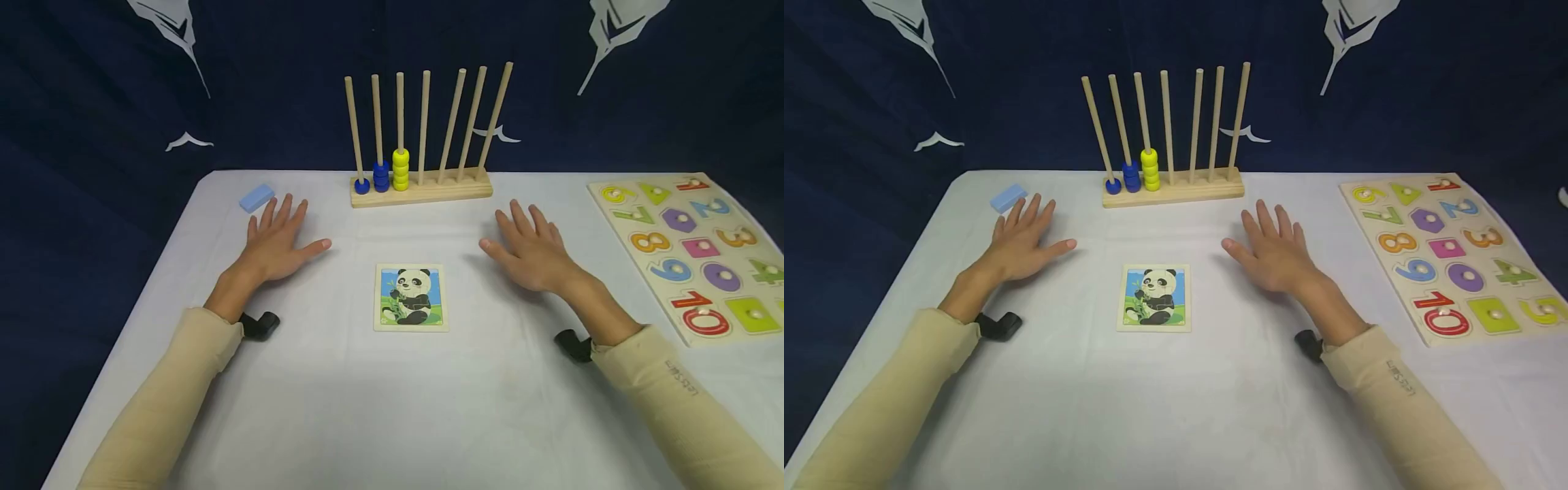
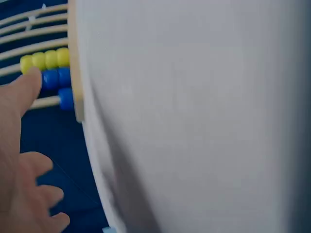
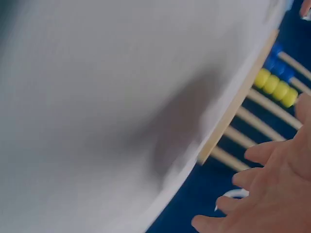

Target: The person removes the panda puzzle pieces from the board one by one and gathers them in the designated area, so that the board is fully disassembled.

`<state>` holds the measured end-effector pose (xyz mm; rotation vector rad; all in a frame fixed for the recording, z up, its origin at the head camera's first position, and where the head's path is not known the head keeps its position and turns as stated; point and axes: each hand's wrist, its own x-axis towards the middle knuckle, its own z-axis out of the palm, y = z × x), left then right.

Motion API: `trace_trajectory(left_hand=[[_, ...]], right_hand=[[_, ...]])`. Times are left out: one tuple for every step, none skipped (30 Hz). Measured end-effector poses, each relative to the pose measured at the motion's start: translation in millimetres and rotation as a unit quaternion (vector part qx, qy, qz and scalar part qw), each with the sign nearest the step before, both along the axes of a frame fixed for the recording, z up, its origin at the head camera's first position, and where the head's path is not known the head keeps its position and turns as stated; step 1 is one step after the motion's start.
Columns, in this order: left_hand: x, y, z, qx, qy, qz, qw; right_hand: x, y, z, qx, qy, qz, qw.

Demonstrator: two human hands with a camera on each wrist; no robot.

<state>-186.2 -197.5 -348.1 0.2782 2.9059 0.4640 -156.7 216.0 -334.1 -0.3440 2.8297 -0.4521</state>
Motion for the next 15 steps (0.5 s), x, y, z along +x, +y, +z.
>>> trace_trajectory(left_hand=[[2.7,1.8,0.2,0.019,0.016,-0.003,0.9997],[6.1,4.5,0.5,0.044,0.031,-0.005,0.9986],[10.5,8.4,1.1,0.072,0.044,-0.008,0.9964],[15.7,13.4,2.2,0.106,0.052,-0.008,0.9929],[21.3,18.8,2.8,0.145,0.056,-0.007,0.9878],[27.2,24.4,3.1,0.185,0.056,-0.005,0.9812],[33.2,30.4,3.3,0.226,0.05,-0.005,0.9727],[39.4,36.6,3.7,0.264,0.038,-0.001,0.9636],[45.5,42.4,3.8,0.298,0.024,0.004,0.9542],[51.4,47.7,3.4,0.323,0.01,0.008,0.9462],[56.8,52.3,2.7,0.342,-0.003,0.011,0.9397],[61.7,56.5,1.7,0.351,-0.014,0.01,0.9362],[66.0,60.3,0.2,0.357,-0.021,0.007,0.934],[70.0,63.6,-1.5,0.359,-0.027,0.006,0.933],[73.3,66.3,-3.9,0.358,-0.031,0.002,0.9332]], right_hand=[[3.2,-4.6,-0.3,-0.017,-0.002,0.003,0.9999],[6.6,-9.6,-0.6,-0.035,-0.004,0.006,0.9994],[10.0,-15.0,-0.7,-0.055,-0.005,0.011,0.9984],[13.5,-20.4,-1.0,-0.073,-0.003,0.016,0.9972],[16.9,-26.2,-0.7,-0.092,0.003,0.02,0.9955],[20.5,-32.1,0.3,-0.112,0.01,0.023,0.9934],[23.5,-38.1,1.6,-0.132,0.018,0.025,0.9908],[25.9,-44.2,2.4,-0.151,0.025,0.027,0.9879],[27.5,-50.3,3.1,-0.172,0.031,0.029,0.9842],[28.7,-56.3,3.5,-0.192,0.034,0.03,0.9804],[29.5,-62.2,3.7,-0.211,0.036,0.032,0.9763],[30.0,-68.1,3.8,-0.229,0.035,0.034,0.9721],[29.9,-73.6,3.4,-0.244,0.032,0.037,0.9684],[29.6,-78.6,2.6,-0.254,0.028,0.042,0.9658],[28.8,-83.5,1.8,-0.26,0.024,0.047,0.964]])
